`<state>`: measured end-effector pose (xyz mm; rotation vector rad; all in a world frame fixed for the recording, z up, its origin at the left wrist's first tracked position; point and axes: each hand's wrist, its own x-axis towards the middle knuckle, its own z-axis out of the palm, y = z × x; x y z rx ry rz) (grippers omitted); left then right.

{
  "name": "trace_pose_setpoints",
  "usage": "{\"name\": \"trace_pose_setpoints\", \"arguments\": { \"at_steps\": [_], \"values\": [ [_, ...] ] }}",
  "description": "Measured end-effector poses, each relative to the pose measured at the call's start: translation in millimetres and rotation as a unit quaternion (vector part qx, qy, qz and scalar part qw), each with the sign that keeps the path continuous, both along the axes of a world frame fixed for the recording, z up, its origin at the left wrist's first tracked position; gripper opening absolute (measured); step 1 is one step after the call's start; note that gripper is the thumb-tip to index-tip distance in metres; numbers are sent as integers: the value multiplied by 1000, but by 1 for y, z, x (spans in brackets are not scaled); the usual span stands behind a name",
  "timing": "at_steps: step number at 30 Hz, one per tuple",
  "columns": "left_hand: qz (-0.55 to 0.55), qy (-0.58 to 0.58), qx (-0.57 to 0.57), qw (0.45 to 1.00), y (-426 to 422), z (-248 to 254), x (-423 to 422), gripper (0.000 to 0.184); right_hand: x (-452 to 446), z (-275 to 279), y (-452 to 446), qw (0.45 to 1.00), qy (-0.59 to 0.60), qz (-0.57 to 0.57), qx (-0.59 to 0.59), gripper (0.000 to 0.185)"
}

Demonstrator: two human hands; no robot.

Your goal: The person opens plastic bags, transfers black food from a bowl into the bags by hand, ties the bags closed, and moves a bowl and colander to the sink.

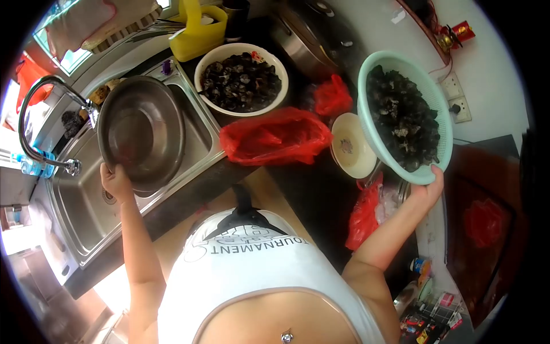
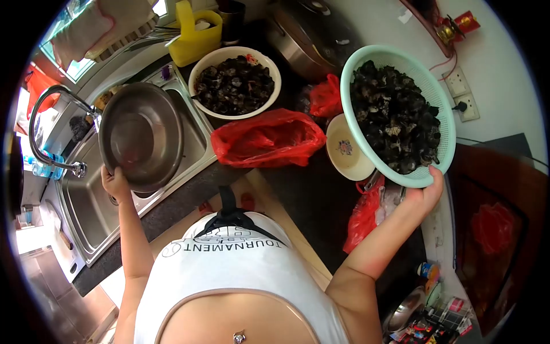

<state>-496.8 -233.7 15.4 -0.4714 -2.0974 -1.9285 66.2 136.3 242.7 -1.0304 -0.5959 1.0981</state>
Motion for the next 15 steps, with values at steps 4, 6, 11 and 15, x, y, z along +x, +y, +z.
{"name": "trace_pose_setpoints", "arguments": {
  "at_steps": [4, 6, 11, 15],
  "values": [
    [-12, -52, 66, 996, -14, -30, -16, 18, -32, -6, -3, 998, -20, 53, -22, 37],
    [-14, -96, 64, 993, -16, -28, -14, 19, -87, 7, -41, 995, -23, 98, -25, 42],
    [-20, -211, 90, 973, -23, -42, -27, 22, -162, -17, -60, 980, -58, 178, -72, 47],
    [-36, -263, 126, 956, -25, -55, -35, 22, -239, -37, -79, 958, -48, 265, -98, 43]
  ]
}}
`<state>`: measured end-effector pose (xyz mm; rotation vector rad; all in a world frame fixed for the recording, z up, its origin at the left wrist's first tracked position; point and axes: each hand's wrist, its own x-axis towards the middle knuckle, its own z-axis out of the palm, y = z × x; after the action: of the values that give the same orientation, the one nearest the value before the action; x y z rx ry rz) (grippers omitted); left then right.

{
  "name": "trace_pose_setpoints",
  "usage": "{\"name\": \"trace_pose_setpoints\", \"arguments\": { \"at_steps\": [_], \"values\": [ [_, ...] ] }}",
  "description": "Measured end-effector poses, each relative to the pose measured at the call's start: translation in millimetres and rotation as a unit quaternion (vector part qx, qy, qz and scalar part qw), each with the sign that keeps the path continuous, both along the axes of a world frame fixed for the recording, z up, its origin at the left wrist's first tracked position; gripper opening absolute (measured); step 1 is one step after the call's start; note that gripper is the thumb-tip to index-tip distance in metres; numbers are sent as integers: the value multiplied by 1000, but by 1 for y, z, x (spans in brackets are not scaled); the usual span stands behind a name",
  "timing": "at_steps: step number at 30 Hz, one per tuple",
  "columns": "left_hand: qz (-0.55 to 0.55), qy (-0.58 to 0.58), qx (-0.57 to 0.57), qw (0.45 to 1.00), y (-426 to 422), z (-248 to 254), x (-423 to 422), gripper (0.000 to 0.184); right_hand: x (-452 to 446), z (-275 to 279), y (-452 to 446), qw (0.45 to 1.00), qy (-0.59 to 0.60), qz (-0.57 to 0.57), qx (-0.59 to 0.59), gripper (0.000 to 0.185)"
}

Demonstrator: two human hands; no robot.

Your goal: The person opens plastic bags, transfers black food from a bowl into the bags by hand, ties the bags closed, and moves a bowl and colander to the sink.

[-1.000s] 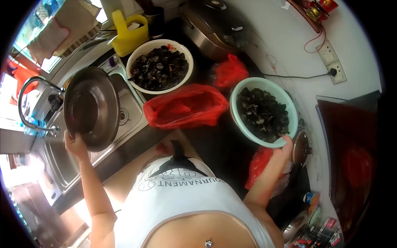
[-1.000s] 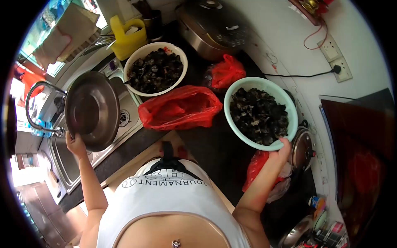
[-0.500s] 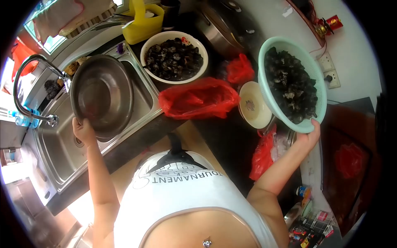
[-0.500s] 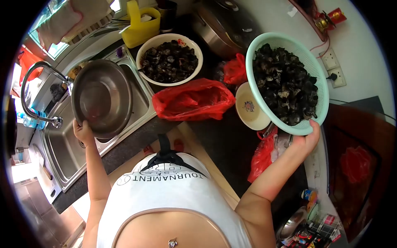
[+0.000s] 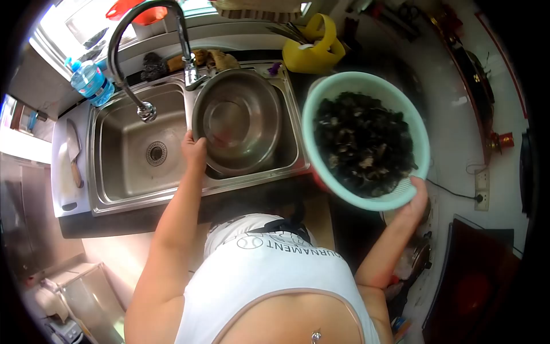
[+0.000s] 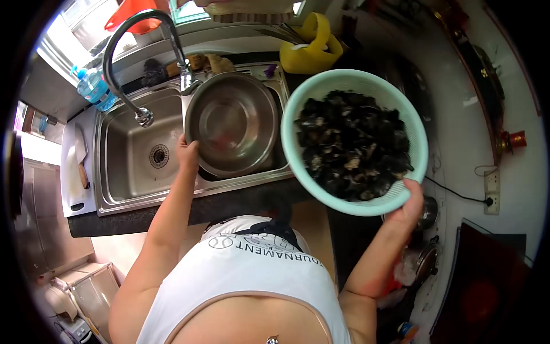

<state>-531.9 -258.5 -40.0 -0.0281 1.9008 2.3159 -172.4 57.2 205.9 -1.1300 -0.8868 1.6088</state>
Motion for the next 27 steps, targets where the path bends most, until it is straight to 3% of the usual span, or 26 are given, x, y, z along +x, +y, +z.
{"name": "trace_pose_setpoints", "arguments": {
  "at_steps": [6, 10, 13, 16, 18, 22, 25, 27],
  "values": [
    [-8, -46, 65, 997, 4, 30, -7, 33, -85, -3, -25, 993, 5, 116, 25, 47],
    [-35, -171, 92, 980, 1, 39, -5, 35, -114, 3, -39, 985, 0, 163, 50, 44],
    [-49, -245, 79, 965, -1, 7, 5, 34, -130, 3, -52, 979, -6, 184, 85, 41],
    [-30, -236, 58, 970, 0, -12, 8, 34, -147, -8, -59, 971, -35, 198, 127, 37],
    [-35, -206, 10, 978, -2, -27, -1, 34, -161, -19, -69, 968, -41, 204, 141, 37],
    [-60, -160, -146, 974, -6, -28, -8, 42, -199, -49, -75, 958, -65, 217, 175, 18],
    [-103, -148, -247, 952, -13, 2, -2, 46, -221, -74, -79, 940, -111, 236, 219, 20],
    [-152, -86, -352, 920, -18, -8, -2, 51, -235, -86, -86, 913, -156, 250, 283, 24]
  ]
}}
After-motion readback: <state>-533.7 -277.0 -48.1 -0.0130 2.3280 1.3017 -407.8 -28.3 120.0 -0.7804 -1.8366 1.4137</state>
